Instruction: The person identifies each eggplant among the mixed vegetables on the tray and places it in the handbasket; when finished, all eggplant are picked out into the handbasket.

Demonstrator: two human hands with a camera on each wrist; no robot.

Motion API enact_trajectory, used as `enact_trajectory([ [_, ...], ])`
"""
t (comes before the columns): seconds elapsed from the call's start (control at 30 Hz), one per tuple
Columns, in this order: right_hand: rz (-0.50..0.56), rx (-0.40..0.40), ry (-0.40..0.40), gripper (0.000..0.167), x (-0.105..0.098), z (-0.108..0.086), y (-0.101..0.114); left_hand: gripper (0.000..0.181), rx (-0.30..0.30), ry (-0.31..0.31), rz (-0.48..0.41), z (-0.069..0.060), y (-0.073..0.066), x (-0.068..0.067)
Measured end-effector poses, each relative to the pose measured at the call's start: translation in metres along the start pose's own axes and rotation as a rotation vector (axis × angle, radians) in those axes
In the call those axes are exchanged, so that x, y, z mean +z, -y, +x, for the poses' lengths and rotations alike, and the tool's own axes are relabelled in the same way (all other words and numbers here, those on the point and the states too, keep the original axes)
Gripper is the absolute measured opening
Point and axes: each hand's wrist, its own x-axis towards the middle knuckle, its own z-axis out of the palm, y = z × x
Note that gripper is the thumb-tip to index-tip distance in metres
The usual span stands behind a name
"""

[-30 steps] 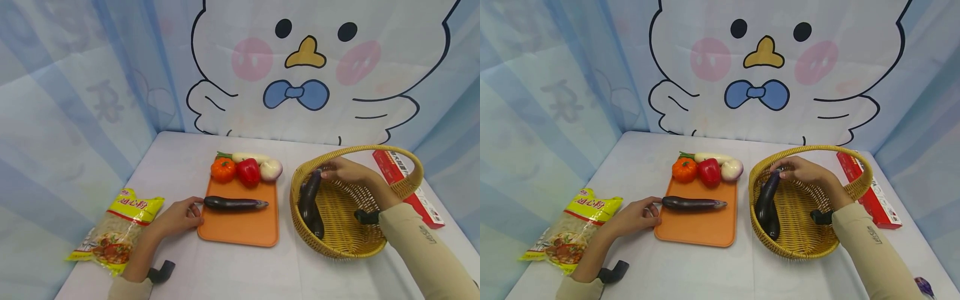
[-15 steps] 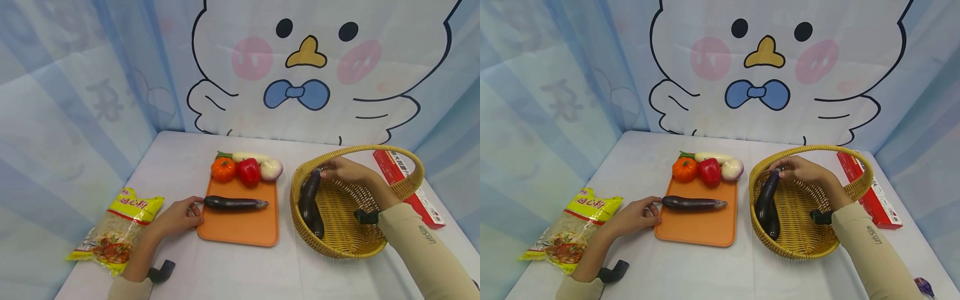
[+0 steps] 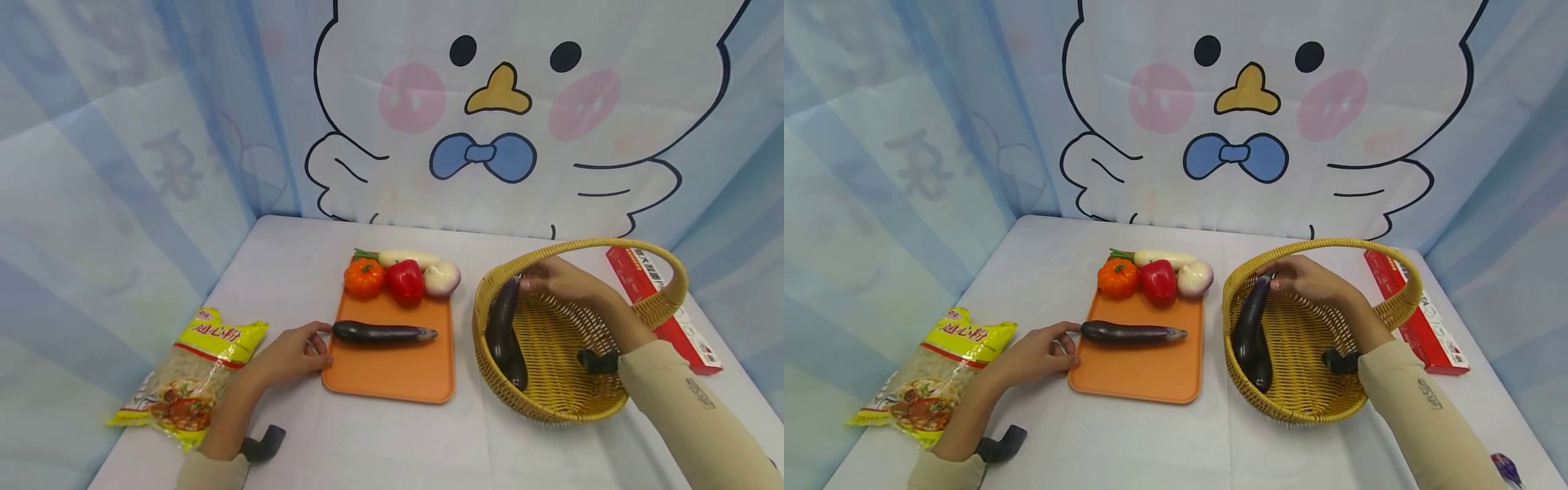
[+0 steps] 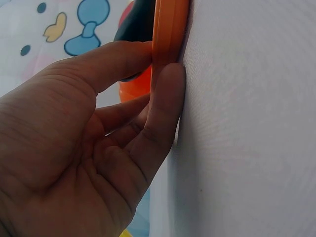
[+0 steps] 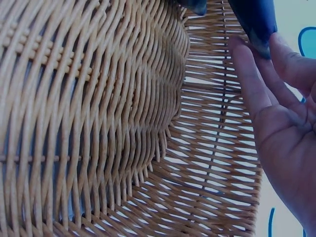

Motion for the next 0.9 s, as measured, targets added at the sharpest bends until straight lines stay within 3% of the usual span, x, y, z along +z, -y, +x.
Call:
enact_trajectory([
  [0.2, -0.018, -0.008, 0.000, 0.038, 0.002, -0.006, 0.005, 0.054, 0.038, 0.006, -0.006, -0.002, -0.001, -0.002],
  [0.47, -0.022, 0.032, -0.012, 0.035, 0.005, -0.016, 0.015, 0.054, 0.039, 0.006, -0.005, -0.003, -0.001, -0.002],
  [0.73, -0.320, 0.056, -0.200, 0.035, 0.027, -0.046, 0.071, 0.054, 0.028, 0.003, -0.006, -0.001, 0.003, 0.001],
  [0.9, -0.390, 0.031, -0.345, 0.033, 0.046, -0.073, 0.108, 0.053, 0.023, 0.002, 0.004, -0.001, 0.000, 0.000],
])
